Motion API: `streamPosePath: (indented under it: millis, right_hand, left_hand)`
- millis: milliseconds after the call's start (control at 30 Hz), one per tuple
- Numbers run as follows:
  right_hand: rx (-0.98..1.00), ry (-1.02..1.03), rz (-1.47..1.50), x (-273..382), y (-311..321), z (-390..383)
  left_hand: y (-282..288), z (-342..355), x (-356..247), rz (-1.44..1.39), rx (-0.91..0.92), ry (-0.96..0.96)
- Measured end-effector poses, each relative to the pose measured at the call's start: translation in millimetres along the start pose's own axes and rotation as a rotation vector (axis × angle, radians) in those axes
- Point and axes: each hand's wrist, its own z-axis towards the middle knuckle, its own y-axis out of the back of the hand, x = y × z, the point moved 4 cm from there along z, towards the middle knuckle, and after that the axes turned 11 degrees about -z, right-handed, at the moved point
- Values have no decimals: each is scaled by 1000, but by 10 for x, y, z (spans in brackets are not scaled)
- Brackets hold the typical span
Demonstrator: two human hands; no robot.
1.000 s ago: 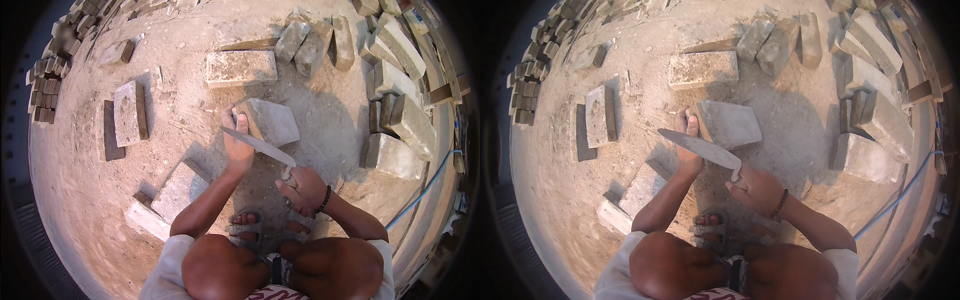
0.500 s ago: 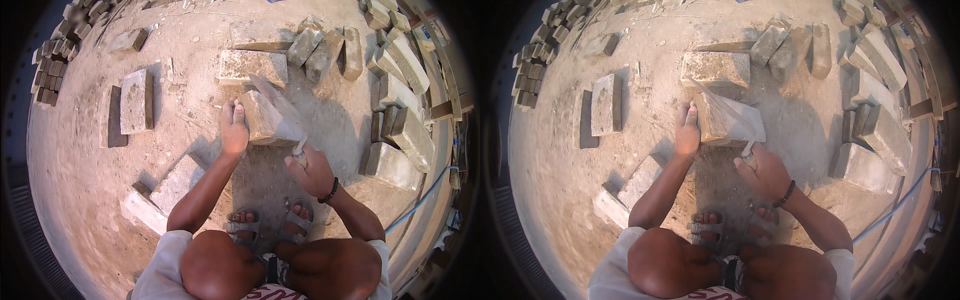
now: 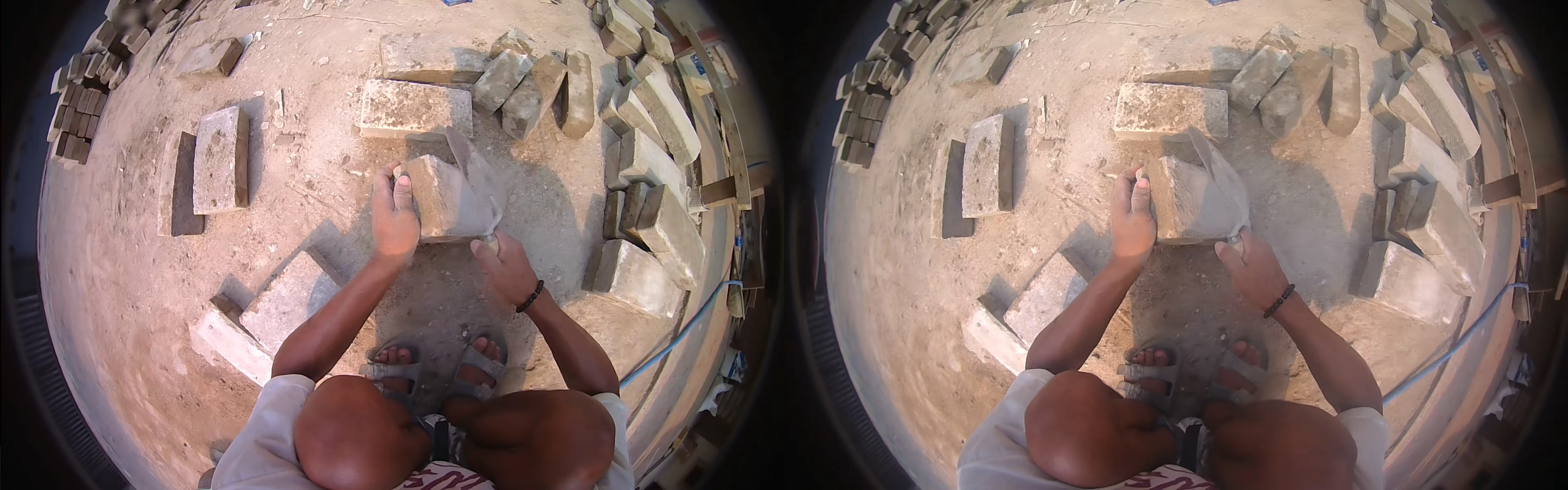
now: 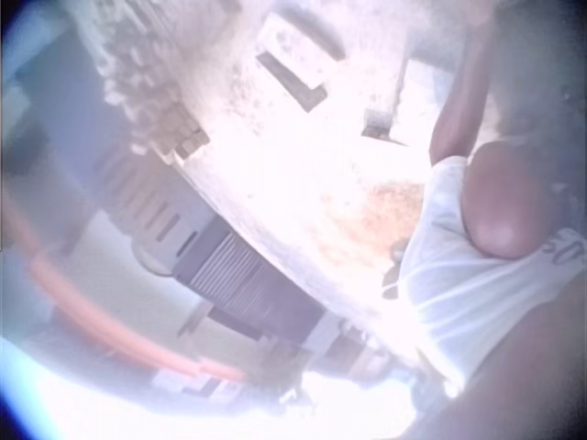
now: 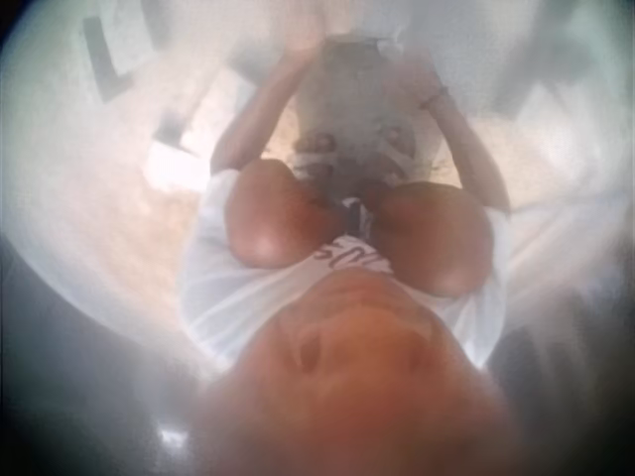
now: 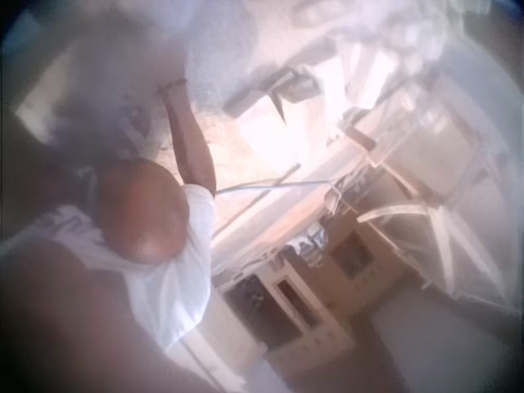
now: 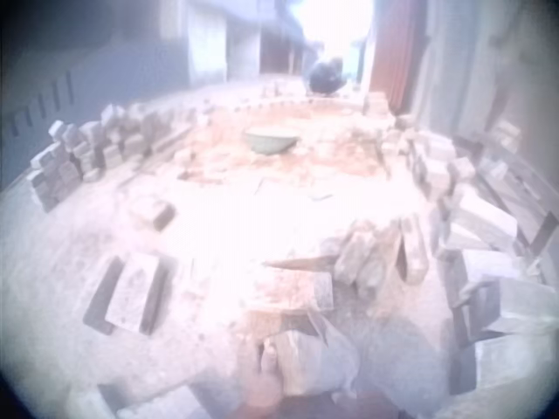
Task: The person uses a hand chisel to chip and shape the edges of rectangular stone blocks. They repeatedly reposition each block and strike it with the chisel to remove material from the corners and faces. The shaped blocks are placed on the ground among other similar blocks.
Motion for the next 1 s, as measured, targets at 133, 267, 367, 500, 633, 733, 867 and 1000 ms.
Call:
streamPosePath:
  millis: [133,267,367,500,633,733,867,1000]
  right_hand:
    - [-94,108,160,282,140,-129]
    - [-126,94,-32,-108,-83,84]
    - [-19,-44,48,246,310,129]
    - [-108,364,-142,425,250,-255]
    - [87,-57,-302,-29,89,29]
    - [-17,14,-243,212,310,-67]
    - [93,248,-336,353,251,-135]
    - [97,99,-262,572,297,-3]
  left_hand:
    - [16,-18,-12,-71,15,42]
    - [-80,-46,41,-174,-3,76]
    - [45,-35,149,-195,-49,50]
    - [-44,0,39,-159,23,108]
    - [-32,83,87,-201,3,150]
    - [9,98,73,-194,-1,124]
    - [-37,156,52,-25,44,74]
    - [29,287,122,-420,-119,323]
